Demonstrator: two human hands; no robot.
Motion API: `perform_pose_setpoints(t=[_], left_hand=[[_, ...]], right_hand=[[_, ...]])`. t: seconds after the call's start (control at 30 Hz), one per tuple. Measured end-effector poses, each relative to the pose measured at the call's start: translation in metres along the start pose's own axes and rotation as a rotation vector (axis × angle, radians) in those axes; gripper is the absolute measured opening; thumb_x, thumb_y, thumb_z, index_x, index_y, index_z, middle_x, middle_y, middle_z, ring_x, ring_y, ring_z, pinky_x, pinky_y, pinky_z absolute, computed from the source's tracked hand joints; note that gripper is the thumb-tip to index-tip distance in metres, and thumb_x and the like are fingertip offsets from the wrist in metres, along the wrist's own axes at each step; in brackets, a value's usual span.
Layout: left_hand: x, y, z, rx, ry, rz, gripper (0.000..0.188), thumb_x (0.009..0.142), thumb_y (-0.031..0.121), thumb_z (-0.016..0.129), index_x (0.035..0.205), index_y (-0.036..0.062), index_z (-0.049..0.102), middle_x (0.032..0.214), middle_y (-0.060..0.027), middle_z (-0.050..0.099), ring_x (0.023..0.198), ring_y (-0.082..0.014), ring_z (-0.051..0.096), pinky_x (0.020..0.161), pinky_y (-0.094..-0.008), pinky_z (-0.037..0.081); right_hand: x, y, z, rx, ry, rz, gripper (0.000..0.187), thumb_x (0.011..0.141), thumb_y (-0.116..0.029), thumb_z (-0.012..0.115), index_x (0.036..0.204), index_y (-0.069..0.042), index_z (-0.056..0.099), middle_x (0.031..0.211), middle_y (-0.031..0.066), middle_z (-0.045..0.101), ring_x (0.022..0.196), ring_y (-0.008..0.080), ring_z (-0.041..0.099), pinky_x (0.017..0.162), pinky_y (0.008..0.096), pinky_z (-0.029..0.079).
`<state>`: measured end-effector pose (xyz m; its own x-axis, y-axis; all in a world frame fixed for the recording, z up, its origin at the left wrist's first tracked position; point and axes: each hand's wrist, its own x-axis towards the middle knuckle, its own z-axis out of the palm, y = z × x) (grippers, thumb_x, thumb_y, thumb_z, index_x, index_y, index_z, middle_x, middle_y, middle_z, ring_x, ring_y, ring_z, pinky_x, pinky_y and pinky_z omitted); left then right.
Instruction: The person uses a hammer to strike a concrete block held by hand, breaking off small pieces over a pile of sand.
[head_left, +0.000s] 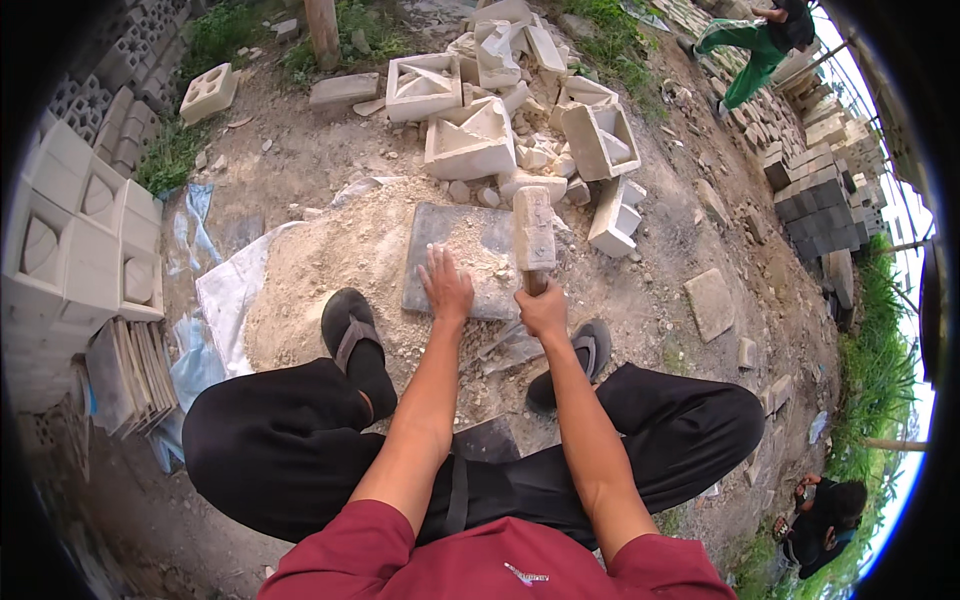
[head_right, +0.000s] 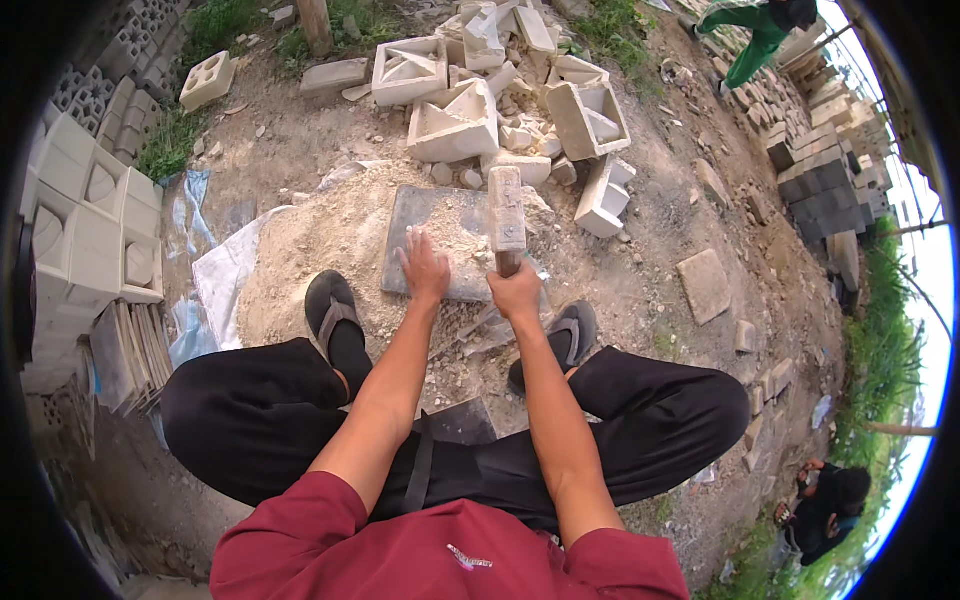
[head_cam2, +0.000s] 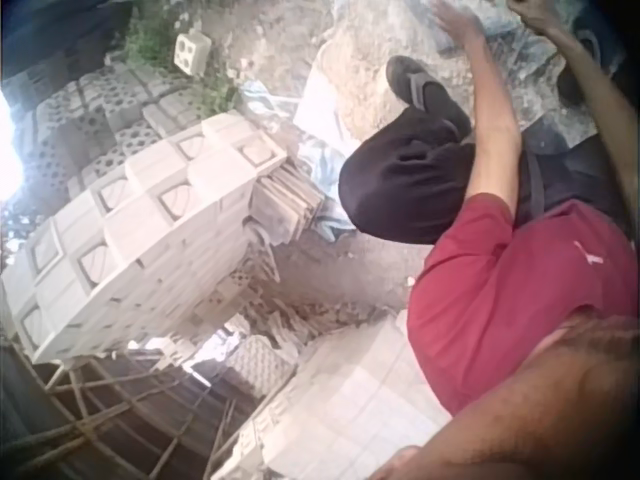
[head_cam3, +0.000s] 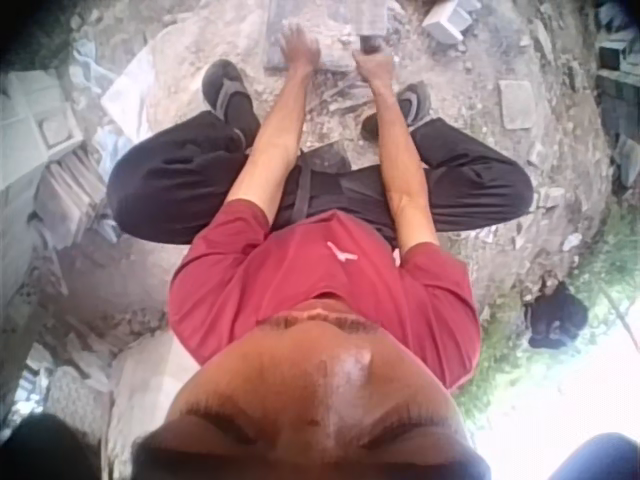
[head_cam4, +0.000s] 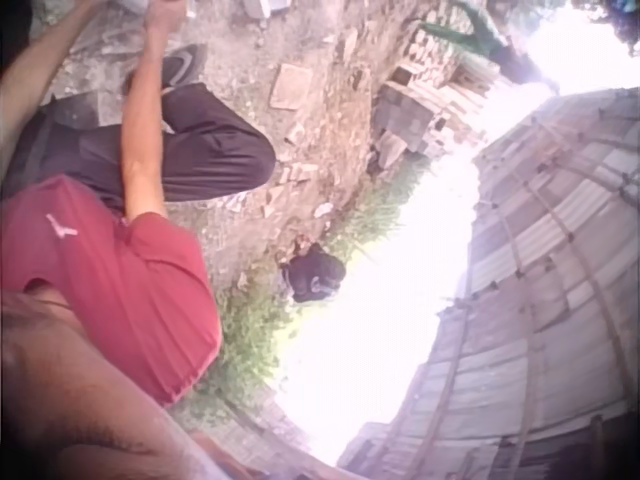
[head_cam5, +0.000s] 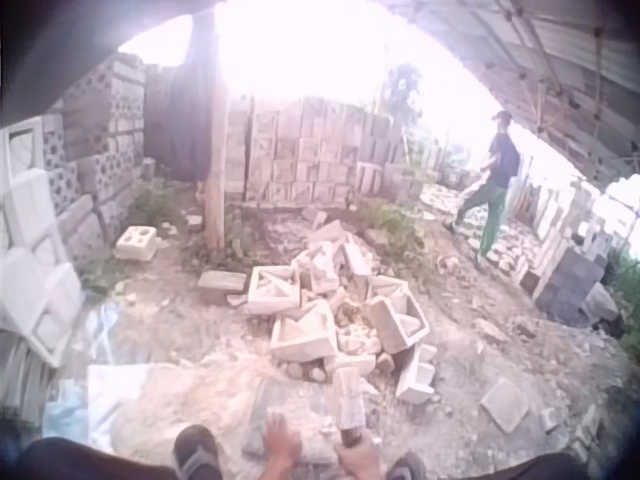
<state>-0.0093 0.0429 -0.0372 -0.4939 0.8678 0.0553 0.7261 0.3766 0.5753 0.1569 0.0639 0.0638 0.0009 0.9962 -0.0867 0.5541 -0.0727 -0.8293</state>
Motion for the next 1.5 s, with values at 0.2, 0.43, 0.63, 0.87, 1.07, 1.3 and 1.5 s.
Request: perform_pose_setpoints(t=[0.2, 0.43, 0.63, 0.87, 1.07, 1.3, 1.5], left_hand=[[-0.002, -0.007, -0.008, 0.007, -0.013, -0.019, 0.063, 0.086, 0.026, 0.051, 0.141, -0.0014, 0.035, 0.153, -0.0183, 0.026, 0.144, -0.0294, 0.017, 0.117, -0.0481, 0.006], [-0.005, 0.009, -0.008, 0.031, -0.017, -0.081, 0.064, 0.085, 0.025, 0.055, 0.142, 0.0004, 0.035, 0.154, -0.0165, 0.023, 0.145, -0.0277, 0.015, 0.117, -0.0461, 0.004], [0.001, 0.009, -0.007, -0.03, -0.062, -0.08, 0.057, 0.088, 0.023, 0.046, 0.14, 0.0007, 0.038, 0.154, -0.0157, 0.024, 0.144, -0.0272, 0.016, 0.117, -0.0476, 0.005], [-0.004, 0.002, -0.001, -0.024, -0.038, -0.041, 0.061, 0.086, 0.023, 0.052, 0.14, 0.0007, 0.036, 0.154, -0.0162, 0.024, 0.144, -0.0305, 0.017, 0.116, -0.0518, 0.008], [-0.012, 0.002, -0.002, 0.026, -0.024, -0.037, 0.062, 0.086, 0.022, 0.052, 0.142, 0.001, 0.036, 0.154, -0.0159, 0.024, 0.144, -0.0299, 0.016, 0.116, -0.0511, 0.007], [-0.014, 0.009, -0.006, 0.02, -0.06, -0.021, 0.059, 0.086, 0.021, 0.05, 0.14, 0.0008, 0.038, 0.153, -0.0162, 0.025, 0.144, -0.03, 0.016, 0.116, -0.0508, 0.008], [-0.009, 0.008, -0.01, -0.021, -0.058, -0.057, 0.057, 0.087, 0.02, 0.048, 0.14, 0.0002, 0.037, 0.153, -0.0173, 0.025, 0.143, -0.0319, 0.017, 0.116, -0.0522, 0.008]], right_hand=[[-0.005, -0.004, -0.003, -0.051, -0.105, 0.268, 0.029, 0.071, -0.019, 0.068, 0.079, 0.008, 0.062, 0.063, 0.0129, 0.063, 0.049, 0.0204, 0.062, 0.046, 0.0339, 0.048], [-0.007, -0.089, -0.011, 0.226, 0.012, -0.149, 0.022, 0.073, -0.011, 0.064, 0.079, 0.009, 0.056, 0.058, 0.0131, 0.06, 0.044, 0.0171, 0.059, 0.045, 0.0323, 0.047], [-0.042, 0.045, 0.027, -0.239, -0.145, 0.175, 0.031, 0.068, -0.023, 0.07, 0.082, 0.005, 0.065, 0.08, 0.0224, 0.068, 0.083, 0.0379, 0.067, 0.074, 0.0435, 0.052], [-0.019, 0.019, 0.007, -0.012, -0.161, 0.175, 0.043, 0.068, -0.028, 0.073, 0.09, 0.009, 0.065, 0.078, 0.0241, 0.068, 0.073, 0.0343, 0.069, 0.065, 0.0398, 0.053], [0.005, -0.088, -0.029, 0.225, 0.011, -0.134, 0.018, 0.072, -0.011, 0.065, 0.069, 0.004, 0.056, 0.055, 0.0096, 0.057, 0.046, 0.0168, 0.057, 0.047, 0.0339, 0.045], [-0.035, 0.051, 0.024, -0.188, -0.105, 0.199, 0.037, 0.066, -0.026, 0.071, 0.082, 0.007, 0.066, 0.08, 0.0262, 0.067, 0.081, 0.034, 0.069, 0.071, 0.0412, 0.052], [-0.02, 0.041, 0.015, -0.28, -0.297, 0.39, 0.048, 0.066, -0.033, 0.071, 0.085, 0.011, 0.066, 0.083, 0.0289, 0.067, 0.084, 0.0396, 0.067, 0.073, 0.041, 0.053]])
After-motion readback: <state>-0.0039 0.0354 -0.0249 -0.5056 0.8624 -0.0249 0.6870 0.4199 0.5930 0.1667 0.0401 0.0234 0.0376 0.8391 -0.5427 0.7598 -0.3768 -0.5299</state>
